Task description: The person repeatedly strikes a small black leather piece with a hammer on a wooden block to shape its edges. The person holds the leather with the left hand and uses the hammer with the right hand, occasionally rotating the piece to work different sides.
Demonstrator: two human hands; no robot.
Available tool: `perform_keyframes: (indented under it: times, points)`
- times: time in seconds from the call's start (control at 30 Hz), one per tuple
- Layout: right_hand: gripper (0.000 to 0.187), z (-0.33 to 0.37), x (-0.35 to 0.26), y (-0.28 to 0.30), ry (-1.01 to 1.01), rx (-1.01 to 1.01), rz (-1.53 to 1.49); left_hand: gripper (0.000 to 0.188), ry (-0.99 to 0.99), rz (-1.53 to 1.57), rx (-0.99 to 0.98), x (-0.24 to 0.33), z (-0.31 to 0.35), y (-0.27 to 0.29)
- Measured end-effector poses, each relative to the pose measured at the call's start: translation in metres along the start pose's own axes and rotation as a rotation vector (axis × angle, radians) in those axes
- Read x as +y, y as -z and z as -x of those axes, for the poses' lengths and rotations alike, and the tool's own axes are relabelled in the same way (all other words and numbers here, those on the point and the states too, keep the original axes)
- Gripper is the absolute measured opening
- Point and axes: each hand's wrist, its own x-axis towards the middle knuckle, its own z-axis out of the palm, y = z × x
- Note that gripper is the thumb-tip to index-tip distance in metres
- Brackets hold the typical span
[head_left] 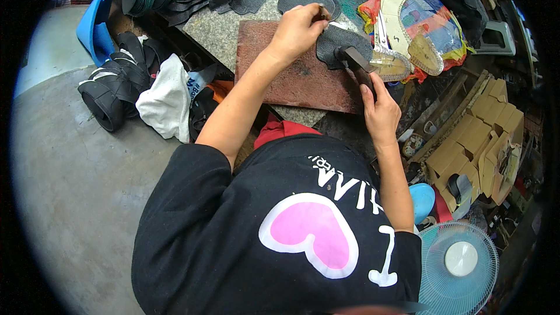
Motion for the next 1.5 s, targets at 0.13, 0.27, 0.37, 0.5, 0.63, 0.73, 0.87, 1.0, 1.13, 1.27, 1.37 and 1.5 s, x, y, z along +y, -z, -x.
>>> perform_keyframes:
  times: [0.13, 0.27, 0.37, 0.5, 0.63, 0.73, 0.87, 1.0, 1.13, 1.27, 1.37, 1.5]
  points:
    - [0.034, 0.004, 0.006, -0.01, 0.057, 0.077, -0.008, 0.012, 0.122, 0.306, 0.101, -0.003, 0.014, -0.007]
    - [0.034, 0.004, 0.008, -0.012, 0.054, 0.076, 0.008, 0.011, 0.134, 0.31, 0.137, -0.01, 0.02, -0.021]
    - [0.036, 0.004, 0.006, -0.009, 0.012, 0.039, 0.003, 0.011, 0.159, 0.375, 0.22, -0.014, 0.022, -0.029]
    - [0.04, 0.003, 0.001, -0.005, -0.077, -0.037, -0.006, 0.011, 0.172, 0.448, 0.279, -0.016, 0.021, -0.032]
    - [0.04, 0.003, -0.001, -0.003, -0.086, -0.047, -0.021, 0.01, 0.194, 0.541, 0.272, -0.017, 0.02, -0.031]
    - [0.039, 0.004, 0.0, -0.004, -0.08, -0.045, -0.027, 0.009, 0.211, 0.538, 0.262, -0.017, 0.02, -0.03]
    - [0.039, 0.004, -0.001, -0.005, -0.074, -0.039, -0.027, 0.009, 0.203, 0.528, 0.239, -0.018, 0.02, -0.03]
    - [0.04, 0.003, 0.0, -0.005, -0.07, -0.041, -0.01, 0.01, 0.211, 0.496, 0.209, -0.019, 0.021, -0.03]
    - [0.04, 0.005, 0.008, -0.008, -0.028, -0.021, -0.025, 0.011, 0.225, 0.452, 0.212, -0.02, 0.02, -0.03]
    - [0.039, 0.001, 0.01, -0.012, -0.069, -0.016, -0.061, 0.011, 0.158, 0.323, 0.203, -0.018, 0.019, -0.03]
    - [0.036, -0.009, -0.001, 0.001, -0.158, -0.029, -0.223, 0.013, -0.015, 0.083, 0.197, -0.013, 0.019, -0.027]
    - [0.041, -0.016, -0.026, 0.04, 0.067, 0.237, -0.532, 0.016, -0.271, -0.155, 0.21, -0.007, 0.014, -0.027]
